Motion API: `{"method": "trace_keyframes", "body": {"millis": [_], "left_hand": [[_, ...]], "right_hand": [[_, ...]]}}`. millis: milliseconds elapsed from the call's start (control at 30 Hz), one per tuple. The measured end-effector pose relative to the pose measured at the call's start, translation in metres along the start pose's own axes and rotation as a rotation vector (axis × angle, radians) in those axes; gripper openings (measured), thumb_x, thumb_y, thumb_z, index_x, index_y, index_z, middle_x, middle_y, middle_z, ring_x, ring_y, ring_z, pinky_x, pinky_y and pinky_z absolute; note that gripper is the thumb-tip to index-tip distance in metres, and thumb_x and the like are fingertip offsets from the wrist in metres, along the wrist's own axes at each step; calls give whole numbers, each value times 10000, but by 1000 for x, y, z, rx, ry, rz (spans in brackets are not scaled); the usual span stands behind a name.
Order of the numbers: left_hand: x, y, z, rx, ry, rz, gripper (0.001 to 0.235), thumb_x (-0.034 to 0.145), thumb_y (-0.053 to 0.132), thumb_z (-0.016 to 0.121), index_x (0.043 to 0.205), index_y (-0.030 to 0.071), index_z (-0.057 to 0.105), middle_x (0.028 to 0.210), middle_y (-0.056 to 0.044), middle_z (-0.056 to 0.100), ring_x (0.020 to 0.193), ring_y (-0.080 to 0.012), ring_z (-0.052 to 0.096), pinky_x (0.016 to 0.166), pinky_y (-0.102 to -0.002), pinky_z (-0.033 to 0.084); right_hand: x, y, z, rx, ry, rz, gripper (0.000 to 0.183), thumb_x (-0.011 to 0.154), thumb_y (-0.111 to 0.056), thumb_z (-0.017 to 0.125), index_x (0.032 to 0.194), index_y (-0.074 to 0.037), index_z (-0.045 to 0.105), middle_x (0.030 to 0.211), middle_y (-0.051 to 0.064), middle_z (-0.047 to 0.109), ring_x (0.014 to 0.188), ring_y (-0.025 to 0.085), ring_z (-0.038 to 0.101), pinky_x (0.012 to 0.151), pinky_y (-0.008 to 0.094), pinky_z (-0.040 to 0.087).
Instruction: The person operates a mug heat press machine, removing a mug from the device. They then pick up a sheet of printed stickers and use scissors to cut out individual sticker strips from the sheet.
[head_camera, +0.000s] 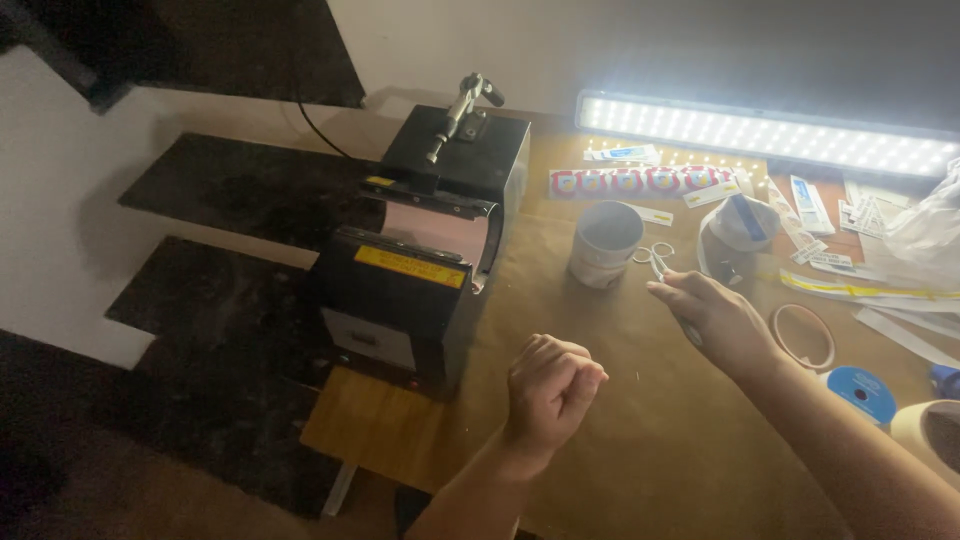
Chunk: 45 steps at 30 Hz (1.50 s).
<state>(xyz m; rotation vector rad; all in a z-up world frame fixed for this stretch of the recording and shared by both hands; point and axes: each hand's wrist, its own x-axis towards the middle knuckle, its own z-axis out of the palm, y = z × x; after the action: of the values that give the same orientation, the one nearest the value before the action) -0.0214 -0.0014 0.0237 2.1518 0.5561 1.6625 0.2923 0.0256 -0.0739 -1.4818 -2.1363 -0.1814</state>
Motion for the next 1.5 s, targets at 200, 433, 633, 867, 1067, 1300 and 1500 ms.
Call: {"method": "trace_keyframes", "body": {"millis": [200,433,633,867,1067,1300,1500], "left_hand": [[1,5,-6,-33,-6,7,278,1033,116,550,757,118,580,774,-26,642,674,-207,565,710,-346,411],[2,8,-4,-52,36,210,353,1062,178,493,722,96,542,742,-29,616,607,-213,523,648,-354,416],[-3,4,-2,-61,69,248,305,1010,114,547,707,86,542,726,-30,617,591,-204,497,632,-332,406],[-6,-2,1,-74,15,221,252,970,98,594,718,105,582,739,-11,646,595,-202,517,640,-333,403],[-5,1,0,-65,21,219,361,1060,205,516,716,109,569,737,-18,643,578,-210,502,626,-337,403],[-5,6,6,-81,-62,119,292,993,70,505,724,137,597,738,-30,632,639,-212,573,675,-355,432],[-15,-11,33,60,-270,-78,242,1036,290,525,995,92,658,1006,-62,685,988,-249,667,893,-384,484]], "right_hand": [[14,-31,-19,85,-10,63,468,924,-76,610,1344,-282,621,1208,8,670,996,202,671,843,351,509],[17,-102,-23,50,-41,-353,417,937,-109,594,1351,-139,628,1279,73,671,1109,289,696,902,384,570],[55,-87,38,7,-10,-432,448,898,-51,668,1342,-100,638,1352,112,654,1145,293,693,834,408,610],[57,-79,54,-46,-3,-442,515,857,-6,680,1364,-73,624,1364,125,642,1189,306,675,840,401,614],[52,-83,44,-57,-19,-385,520,861,-19,689,1369,-100,610,1361,93,637,1123,275,687,771,397,622],[8,-125,-69,231,74,-54,206,1025,-206,601,1208,-159,684,1151,28,710,968,244,707,824,381,538],[-143,-81,-141,-78,150,508,145,1008,-284,579,949,-246,706,982,-44,686,835,160,671,754,343,483]]}}
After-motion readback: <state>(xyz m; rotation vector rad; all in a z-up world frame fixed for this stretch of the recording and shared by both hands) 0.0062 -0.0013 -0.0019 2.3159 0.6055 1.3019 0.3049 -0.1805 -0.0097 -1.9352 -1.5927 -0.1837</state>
